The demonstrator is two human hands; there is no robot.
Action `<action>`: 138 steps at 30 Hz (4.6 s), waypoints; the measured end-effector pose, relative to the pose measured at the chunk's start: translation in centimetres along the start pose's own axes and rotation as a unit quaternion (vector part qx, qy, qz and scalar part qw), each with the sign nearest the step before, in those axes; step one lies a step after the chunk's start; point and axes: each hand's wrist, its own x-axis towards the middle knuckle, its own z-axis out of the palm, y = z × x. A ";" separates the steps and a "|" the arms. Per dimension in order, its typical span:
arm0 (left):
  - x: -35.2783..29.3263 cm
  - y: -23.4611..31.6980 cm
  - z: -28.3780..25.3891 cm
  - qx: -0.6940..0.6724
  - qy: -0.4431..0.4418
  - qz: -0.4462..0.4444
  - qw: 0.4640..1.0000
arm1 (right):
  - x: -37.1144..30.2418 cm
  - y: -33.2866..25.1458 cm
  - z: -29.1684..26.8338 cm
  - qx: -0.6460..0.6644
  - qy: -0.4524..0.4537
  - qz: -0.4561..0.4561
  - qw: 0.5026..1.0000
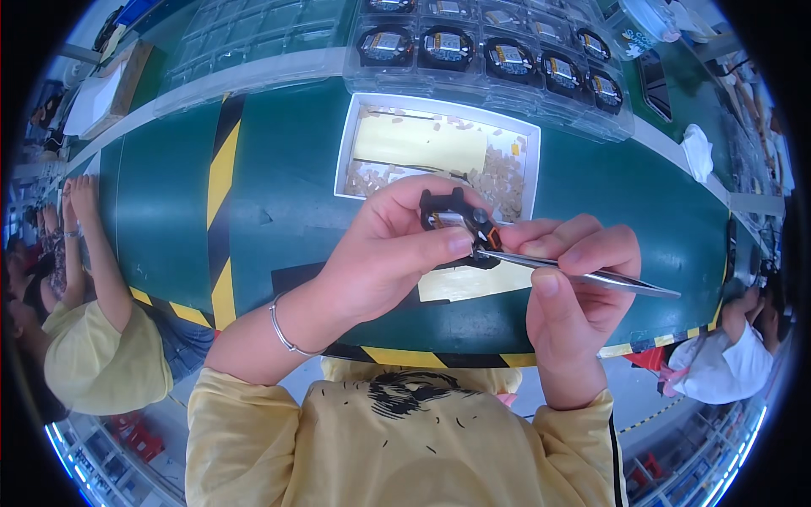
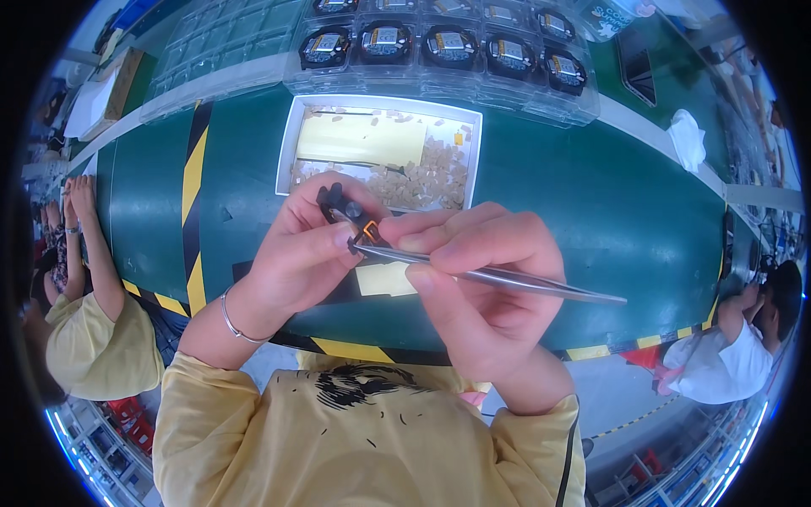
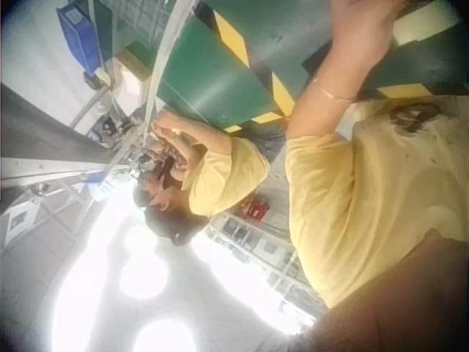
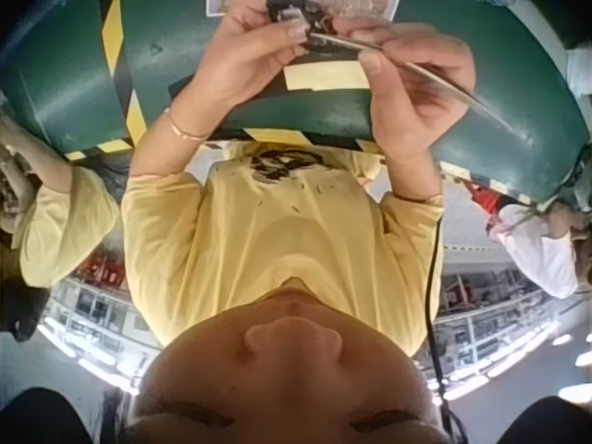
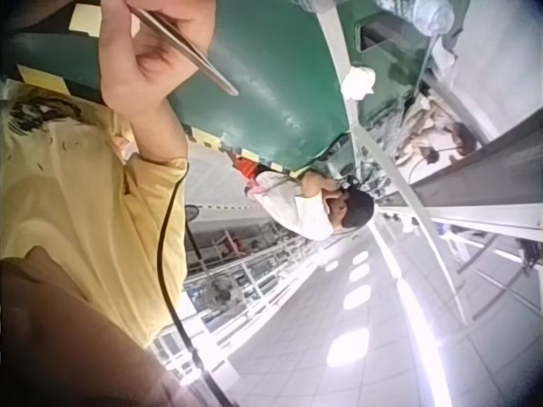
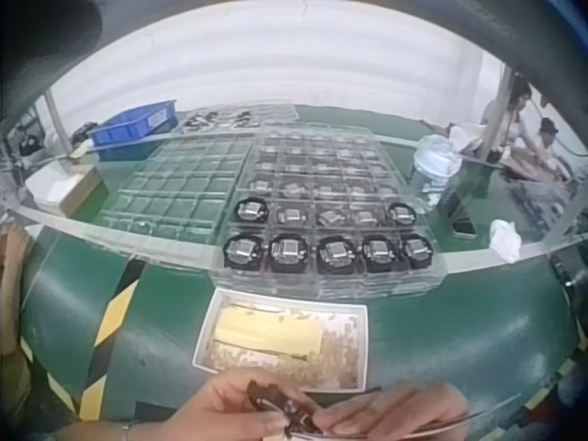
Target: Assembling electronic components, specifically small electronic devices like smartwatches, on a production line using tweezers.
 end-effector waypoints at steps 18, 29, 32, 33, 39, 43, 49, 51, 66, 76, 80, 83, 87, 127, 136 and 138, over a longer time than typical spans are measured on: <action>0.2 0.5 0.3 -0.006 0.032 -0.012 0.999 | 0.1 -0.6 0.5 -0.266 -0.075 -0.152 0.949; 0.0 2.1 2.1 0.179 0.174 -0.025 0.968 | 0.1 1.8 0.3 -0.432 -0.112 -0.275 0.851; -0.1 2.2 2.1 0.169 0.171 -0.021 0.971 | -0.1 1.4 0.6 -0.452 -0.118 -0.241 0.851; -0.2 2.2 2.0 0.167 0.172 -0.020 0.971 | 0.0 1.7 0.4 -0.452 -0.120 -0.240 0.851; -0.4 1.8 1.9 0.163 0.150 0.000 0.975 | 0.3 1.7 -0.2 -0.469 -0.157 -0.298 0.816; -0.5 1.8 2.1 0.178 0.153 0.001 0.972 | 0.0 1.9 -0.4 -0.452 -0.153 -0.330 0.815; -0.5 2.7 2.8 0.158 0.156 -0.068 0.973 | 0.4 1.4 -0.4 -0.443 -0.162 -0.340 0.814; -0.5 2.7 2.9 0.149 0.157 -0.077 0.973 | 0.4 1.4 -0.4 -0.445 -0.163 -0.345 0.810; -0.6 2.5 2.6 0.121 0.140 -0.072 0.980 | 0.4 1.5 -0.6 -0.438 -0.149 -0.319 0.827; -0.8 2.1 2.7 0.126 0.153 -0.048 0.979 | 0.1 1.2 -0.4 -0.447 -0.137 -0.281 0.838; -0.7 1.9 2.8 0.130 0.154 -0.028 0.979 | 0.5 2.0 -0.4 -0.431 -0.105 -0.298 0.845; -0.8 1.6 2.6 0.152 0.145 0.005 0.978 | 0.6 1.9 -0.3 -0.426 -0.093 -0.279 0.856; -0.8 1.1 2.3 0.169 0.130 0.034 0.976 | 0.6 1.2 0.1 -0.441 -0.115 -0.225 0.861; 15.4 12.6 -2.8 0.779 0.185 0.130 0.585 | 1.8 -1.2 -5.9 -0.368 0.015 -0.057 0.928; 20.2 10.4 -2.5 0.898 0.114 0.196 0.376 | 1.4 -0.3 -6.2 -0.372 -0.037 0.037 0.927; 20.3 9.9 -2.5 0.902 0.124 0.217 0.352 | 1.1 0.5 -6.2 -0.388 -0.061 0.027 0.919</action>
